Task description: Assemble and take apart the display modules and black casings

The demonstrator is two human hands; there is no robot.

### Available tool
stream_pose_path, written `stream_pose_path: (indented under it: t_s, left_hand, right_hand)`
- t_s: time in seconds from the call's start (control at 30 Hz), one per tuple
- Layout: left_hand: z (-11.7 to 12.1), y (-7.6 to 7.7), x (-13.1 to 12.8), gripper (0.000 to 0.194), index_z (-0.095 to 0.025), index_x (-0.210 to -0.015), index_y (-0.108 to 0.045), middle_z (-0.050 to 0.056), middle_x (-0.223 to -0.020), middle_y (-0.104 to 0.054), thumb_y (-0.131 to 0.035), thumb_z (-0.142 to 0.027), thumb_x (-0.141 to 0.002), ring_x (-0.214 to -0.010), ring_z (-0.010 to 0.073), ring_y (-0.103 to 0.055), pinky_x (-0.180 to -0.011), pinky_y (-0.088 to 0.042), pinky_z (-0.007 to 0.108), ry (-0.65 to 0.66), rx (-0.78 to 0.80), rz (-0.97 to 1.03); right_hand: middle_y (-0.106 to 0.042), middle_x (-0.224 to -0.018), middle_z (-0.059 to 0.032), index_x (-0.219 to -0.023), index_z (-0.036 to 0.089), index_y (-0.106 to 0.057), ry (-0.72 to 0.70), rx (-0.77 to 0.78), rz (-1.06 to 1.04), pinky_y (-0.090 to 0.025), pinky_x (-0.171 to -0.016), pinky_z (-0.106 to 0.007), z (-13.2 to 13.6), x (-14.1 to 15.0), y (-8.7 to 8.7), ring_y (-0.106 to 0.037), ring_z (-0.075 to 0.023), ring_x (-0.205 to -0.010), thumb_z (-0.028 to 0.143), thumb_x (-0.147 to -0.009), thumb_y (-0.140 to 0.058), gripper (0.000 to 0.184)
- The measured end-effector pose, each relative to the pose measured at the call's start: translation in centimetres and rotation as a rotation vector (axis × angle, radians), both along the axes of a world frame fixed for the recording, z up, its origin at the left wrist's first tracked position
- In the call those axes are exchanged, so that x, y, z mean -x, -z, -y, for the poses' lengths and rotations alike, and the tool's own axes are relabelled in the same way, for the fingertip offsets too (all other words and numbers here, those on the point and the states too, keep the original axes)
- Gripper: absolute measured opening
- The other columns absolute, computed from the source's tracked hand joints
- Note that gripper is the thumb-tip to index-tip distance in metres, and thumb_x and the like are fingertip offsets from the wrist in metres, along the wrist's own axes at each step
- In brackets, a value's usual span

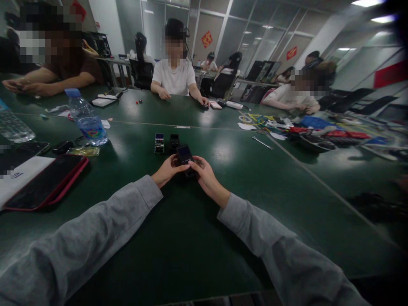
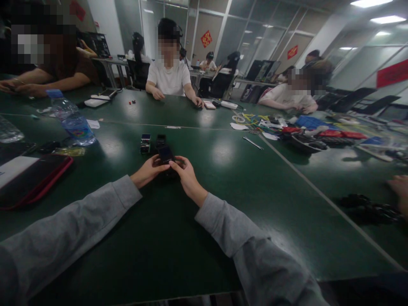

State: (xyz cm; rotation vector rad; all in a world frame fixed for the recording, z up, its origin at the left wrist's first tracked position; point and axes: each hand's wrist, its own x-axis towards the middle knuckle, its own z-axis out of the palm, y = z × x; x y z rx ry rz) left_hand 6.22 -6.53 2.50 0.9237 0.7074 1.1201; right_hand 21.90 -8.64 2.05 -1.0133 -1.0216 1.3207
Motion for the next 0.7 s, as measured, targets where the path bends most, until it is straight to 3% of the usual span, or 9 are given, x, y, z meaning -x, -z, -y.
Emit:
stream_pose_path:
  t_s: [0.17,0.43,0.6,0.7]
  left_hand:
    - [-0.52,0.39,0.4,0.05,-0.013,-0.11,-0.066,0.009,-0.11,-0.068,-0.083,-0.01,-0.062,-0.106,0.0203,-0.061,-0.106,-0.037,0.042,0.002,-0.058,-0.031]
    - [-0.85,0.34,0.79,0.049,-0.012,-0.106,-0.069,0.009,-0.109,-0.07,-0.082,-0.005,-0.059,-0.106,0.0199,-0.062,-0.106,-0.038,0.039,0.041,0.008,0.019]
    - [-0.62,0.1,0.5,0.025,-0.014,-0.101,-0.07,0.01,-0.11,-0.068,-0.073,-0.027,-0.08,-0.111,0.0216,-0.06,-0.104,-0.039,0.039,0.014,0.03,0.02]
    - [-0.41,0.16,0.62,0.025,-0.02,-0.108,-0.068,0.007,-0.122,-0.065,-0.064,-0.034,-0.088,-0.123,0.021,-0.052,-0.106,-0.037,0.033,-0.141,-0.075,-0.017]
  right_hand:
    - [-0.065,-0.099,-0.0038,-0.109,0.021,-0.053,-0.01,0.041,-0.049,-0.053,-0.08,-0.034,-0.2,-0.37,-0.25,-0.064,-0.0193,-0.091,0.044,-0.064,-0.081,0.059]
    - [-0.067,-0.098,-0.0047,-0.109,0.02,-0.055,-0.05,0.025,0.01,-0.054,-0.076,-0.032,0.01,-0.55,-0.59,-0.065,-0.0183,-0.087,0.045,-0.065,-0.08,0.057]
    - [-0.067,-0.104,-0.0054,-0.11,0.019,-0.057,-0.03,0.037,0.013,-0.054,-0.077,-0.031,-0.48,-0.84,-0.19,-0.065,-0.0175,-0.089,0.046,-0.068,-0.078,0.054]
    - [-0.067,-0.105,-0.0056,-0.11,0.019,-0.059,-0.077,0.029,0.047,-0.054,-0.08,-0.032,-0.5,-1.05,-0.29,-0.065,-0.0175,-0.09,0.044,-0.071,-0.077,0.05]
